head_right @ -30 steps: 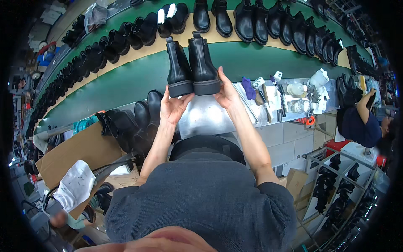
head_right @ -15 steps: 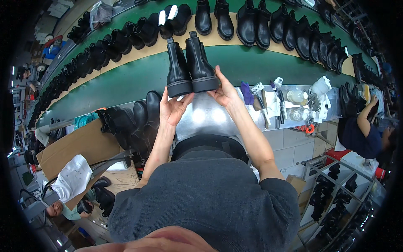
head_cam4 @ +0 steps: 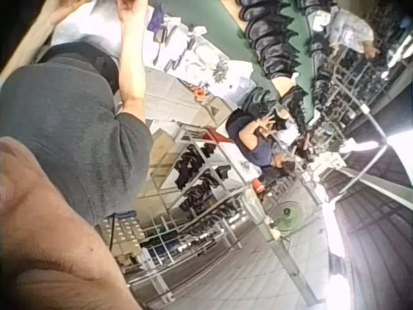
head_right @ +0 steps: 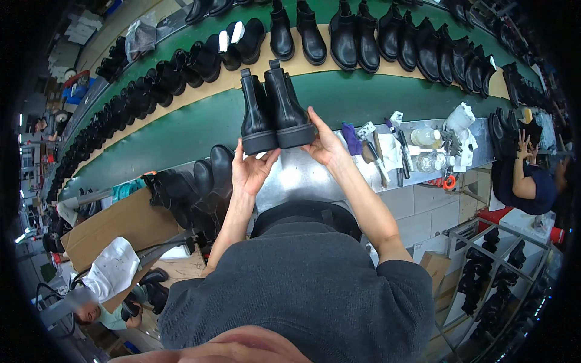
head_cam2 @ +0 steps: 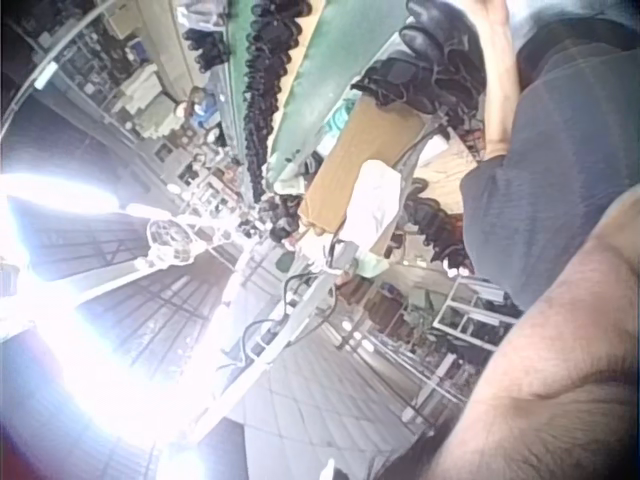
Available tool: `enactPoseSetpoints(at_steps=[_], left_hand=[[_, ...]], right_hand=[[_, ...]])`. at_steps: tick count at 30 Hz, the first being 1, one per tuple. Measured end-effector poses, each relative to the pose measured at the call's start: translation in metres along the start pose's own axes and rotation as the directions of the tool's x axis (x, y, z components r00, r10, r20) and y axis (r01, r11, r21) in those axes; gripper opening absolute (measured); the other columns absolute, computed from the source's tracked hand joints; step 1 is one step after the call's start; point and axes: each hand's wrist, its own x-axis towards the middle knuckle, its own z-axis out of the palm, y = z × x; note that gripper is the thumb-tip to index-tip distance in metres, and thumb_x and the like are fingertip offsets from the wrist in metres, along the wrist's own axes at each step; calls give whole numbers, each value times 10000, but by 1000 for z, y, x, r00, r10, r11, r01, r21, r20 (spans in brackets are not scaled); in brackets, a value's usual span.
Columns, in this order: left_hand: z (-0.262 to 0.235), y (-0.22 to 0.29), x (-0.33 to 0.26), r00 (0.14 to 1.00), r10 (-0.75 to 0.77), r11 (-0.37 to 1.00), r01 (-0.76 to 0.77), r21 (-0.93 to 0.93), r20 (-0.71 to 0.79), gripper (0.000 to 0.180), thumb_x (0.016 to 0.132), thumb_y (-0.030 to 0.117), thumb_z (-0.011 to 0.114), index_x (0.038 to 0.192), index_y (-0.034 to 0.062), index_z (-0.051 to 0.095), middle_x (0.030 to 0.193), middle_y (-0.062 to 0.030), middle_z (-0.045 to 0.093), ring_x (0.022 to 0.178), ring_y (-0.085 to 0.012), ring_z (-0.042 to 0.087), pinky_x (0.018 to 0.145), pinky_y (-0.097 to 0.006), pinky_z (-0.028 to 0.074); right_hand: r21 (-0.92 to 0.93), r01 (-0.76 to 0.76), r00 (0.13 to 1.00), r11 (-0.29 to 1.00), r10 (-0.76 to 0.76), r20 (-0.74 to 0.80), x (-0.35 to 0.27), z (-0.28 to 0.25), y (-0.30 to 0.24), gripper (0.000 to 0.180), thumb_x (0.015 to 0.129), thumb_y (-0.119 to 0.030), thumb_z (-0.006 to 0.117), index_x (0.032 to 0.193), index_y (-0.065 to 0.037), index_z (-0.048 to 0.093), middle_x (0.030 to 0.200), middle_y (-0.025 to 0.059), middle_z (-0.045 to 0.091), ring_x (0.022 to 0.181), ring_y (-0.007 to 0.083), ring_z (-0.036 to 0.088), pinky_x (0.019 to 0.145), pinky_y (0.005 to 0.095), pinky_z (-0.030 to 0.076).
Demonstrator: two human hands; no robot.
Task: The person cleans and inspects black leather boots on a factory assembly line. They use a small brush to scrub the heels and sides, wipe the surfaces with a white cloth, and insert white paper stuffing into the boots to maintain their shape. The person handles the boots one by one, moving them along the green conveyor belt.
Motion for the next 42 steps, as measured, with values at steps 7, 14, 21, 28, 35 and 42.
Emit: enactPoseSetpoints(at_steps=[7, 14, 21, 28, 35, 42], left_hand=[[5, 1, 1, 995, -33, 997, 26, -79, -92, 731, 871, 427, 672, 1300, -42, 312, 1263, -285, 383, 1241, -393, 416, 1082, -554, 385], [28, -2, -12, 987, -61, 995, 49, -82, -149, 765, 851, 459, 683, 1330, 6, 297, 1232, -227, 409, 1237, -373, 419, 1103, -576, 334], [23, -20, -54, 994, -101, 990, 98, 103, 28, 741, 838, 627, 401, 1447, 206, 371, 1524, -141, 272, 1415, -391, 226, 1087, -709, 170], [17, -26, -55, 986, -166, 986, 166, -24, 28, 800, 801, 619, 467, 1459, 181, 348, 1541, -162, 234, 1415, -404, 230, 1080, -728, 169], [-9, -18, -59, 971, -238, 971, 239, 7, -9, 832, 791, 602, 503, 1470, 158, 318, 1539, -160, 247, 1415, -398, 235, 1087, -693, 193], [-59, -9, -66, 950, -292, 956, 290, -37, -108, 886, 761, 663, 517, 1472, 174, 319, 1542, -141, 254, 1420, -373, 231, 1107, -666, 147]], right_hand=[[55, -11, 996, 998, 16, -85, -9, 15, 0, 375, 844, -477, 704, 914, -123, 603, 846, 54, 619, 739, 202, 556, 663, 328, 431], [100, -20, 1000, 995, 22, -12, 0, 2, 9, 417, 820, -455, 734, 1032, -112, 628, 1016, 42, 637, 969, 186, 601, 888, 356, 506], [30, 53, 998, 998, -52, -21, -30, -2, 69, 572, 843, -428, 712, 1178, 16, 579, 1083, 97, 650, 1009, 204, 624, 925, 365, 489], [-556, 92, 992, 826, -121, -17, -41, -36, 65, 765, 885, -576, 584, 1086, 161, 564, 977, 185, 663, 845, 241, 676, 678, 354, 577], [-963, -102, 666, -249, -736, 120, -45, -139, 62, 193, 792, -94, 619, 932, 38, 626, 954, 200, 614, 852, 374, 620, 734, 457, 555], [-913, -148, 675, -381, -713, 188, -23, -211, 59, 151, 818, -77, 598, 948, -1, 587, 965, 165, 570, 965, 358, 556, 777, 481, 513]])
